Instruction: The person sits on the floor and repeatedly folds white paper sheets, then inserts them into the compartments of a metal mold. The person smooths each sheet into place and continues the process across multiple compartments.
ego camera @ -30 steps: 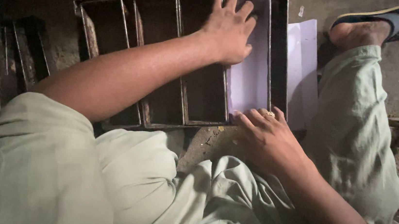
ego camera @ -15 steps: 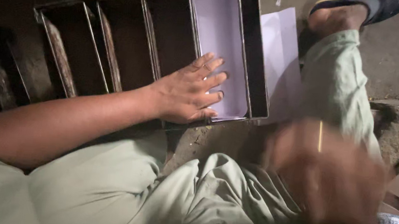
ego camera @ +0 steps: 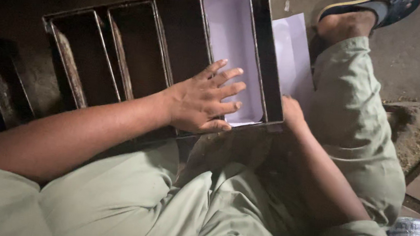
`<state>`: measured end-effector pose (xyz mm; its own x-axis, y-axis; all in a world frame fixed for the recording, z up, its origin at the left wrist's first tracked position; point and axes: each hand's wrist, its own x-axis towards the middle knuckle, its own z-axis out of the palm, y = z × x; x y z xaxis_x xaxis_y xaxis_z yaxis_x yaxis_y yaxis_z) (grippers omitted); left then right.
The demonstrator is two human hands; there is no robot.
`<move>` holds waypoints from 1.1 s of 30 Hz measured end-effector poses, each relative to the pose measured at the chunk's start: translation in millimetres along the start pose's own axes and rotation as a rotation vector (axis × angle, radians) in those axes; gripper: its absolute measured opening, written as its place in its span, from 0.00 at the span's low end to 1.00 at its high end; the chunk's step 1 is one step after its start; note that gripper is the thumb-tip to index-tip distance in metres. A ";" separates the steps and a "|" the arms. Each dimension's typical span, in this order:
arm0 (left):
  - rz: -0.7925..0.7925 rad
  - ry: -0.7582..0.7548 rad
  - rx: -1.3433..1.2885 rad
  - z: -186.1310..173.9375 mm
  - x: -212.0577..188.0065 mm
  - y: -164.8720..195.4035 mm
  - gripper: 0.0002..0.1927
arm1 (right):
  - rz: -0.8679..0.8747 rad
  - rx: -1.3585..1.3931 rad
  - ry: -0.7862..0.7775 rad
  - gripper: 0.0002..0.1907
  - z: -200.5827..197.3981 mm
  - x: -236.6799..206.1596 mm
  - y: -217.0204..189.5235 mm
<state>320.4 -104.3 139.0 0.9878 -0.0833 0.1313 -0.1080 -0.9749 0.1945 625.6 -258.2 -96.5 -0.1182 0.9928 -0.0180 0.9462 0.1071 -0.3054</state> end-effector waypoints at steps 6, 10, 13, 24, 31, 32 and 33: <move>-0.005 -0.205 -0.019 -10.9 1.8 5.5 0.27 | 0.290 0.045 0.033 0.07 -46.8 3.1 -12.7; -0.039 -0.027 -0.128 -15.2 8.5 4.1 0.25 | 0.449 0.197 0.042 0.09 -128.7 23.6 -26.5; -0.251 0.171 -0.456 -20.4 17.9 -2.5 0.22 | 0.213 0.754 0.281 0.02 -191.4 20.7 -35.0; -0.322 0.255 -0.454 -37.5 17.0 -5.1 0.13 | 0.387 0.070 -0.280 0.11 -20.1 9.3 -0.2; -0.335 0.260 -0.451 -37.2 9.4 -4.4 0.10 | 0.229 0.060 -0.056 0.09 -32.3 -6.1 9.2; -0.335 0.260 -0.444 -37.8 9.7 -4.6 0.10 | 0.391 0.056 -0.099 0.11 -43.5 -2.6 6.8; -0.334 0.261 -0.435 -38.7 10.1 -4.6 0.10 | 0.552 0.050 -0.140 0.13 -56.5 0.2 4.8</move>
<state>326.5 -92.6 177.1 0.9220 0.3202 0.2179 0.1133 -0.7610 0.6388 647.2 -254.4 -44.1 0.3473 0.8840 -0.3128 0.8640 -0.4314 -0.2598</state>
